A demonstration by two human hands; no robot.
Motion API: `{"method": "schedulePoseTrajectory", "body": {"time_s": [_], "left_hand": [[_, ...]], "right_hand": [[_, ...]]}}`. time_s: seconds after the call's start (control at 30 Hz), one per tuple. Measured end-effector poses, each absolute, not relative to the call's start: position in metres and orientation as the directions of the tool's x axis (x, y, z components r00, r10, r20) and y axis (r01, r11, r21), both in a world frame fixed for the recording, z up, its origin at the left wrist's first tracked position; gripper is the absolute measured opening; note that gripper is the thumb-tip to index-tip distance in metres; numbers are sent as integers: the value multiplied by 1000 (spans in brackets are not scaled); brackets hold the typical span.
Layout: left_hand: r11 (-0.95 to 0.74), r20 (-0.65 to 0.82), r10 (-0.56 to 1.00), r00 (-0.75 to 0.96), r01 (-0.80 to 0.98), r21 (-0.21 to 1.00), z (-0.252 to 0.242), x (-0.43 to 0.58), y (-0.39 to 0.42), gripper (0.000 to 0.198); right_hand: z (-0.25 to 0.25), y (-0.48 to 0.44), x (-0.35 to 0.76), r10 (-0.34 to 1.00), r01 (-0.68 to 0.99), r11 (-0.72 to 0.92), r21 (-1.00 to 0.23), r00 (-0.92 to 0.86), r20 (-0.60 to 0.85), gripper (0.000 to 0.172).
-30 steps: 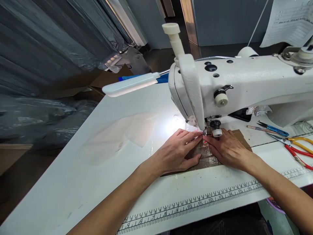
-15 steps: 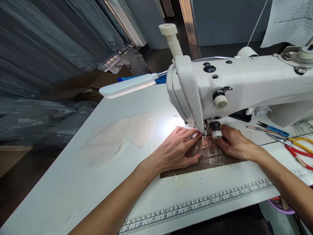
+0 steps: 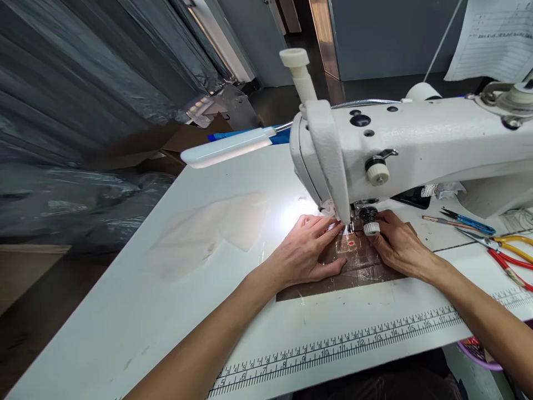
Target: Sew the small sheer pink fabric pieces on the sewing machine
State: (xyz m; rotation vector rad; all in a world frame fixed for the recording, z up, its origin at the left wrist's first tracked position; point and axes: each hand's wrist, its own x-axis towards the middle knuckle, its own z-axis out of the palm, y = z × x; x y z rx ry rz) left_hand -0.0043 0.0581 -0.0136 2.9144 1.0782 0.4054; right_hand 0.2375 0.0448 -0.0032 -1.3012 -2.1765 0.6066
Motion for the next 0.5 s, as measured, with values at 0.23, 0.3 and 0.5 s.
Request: {"method": "schedulePoseTrajectory", "body": {"time_s": [0.23,0.3,0.5], "left_hand": [[-708,404,683,608,687,163,-21,-2,55,34],[-682,460,691,557,713,161,-23,-2,58,28],[-559,282,825,489,778,287,-9,-4,121,25]], "right_hand": [[-10,45,238,900,701,432,-568,-377,219,29],[-17,45,239,892,733,450,-510,-390,228,31],[-39,46,242,857,765,512,-392,-427,288,37]]}}
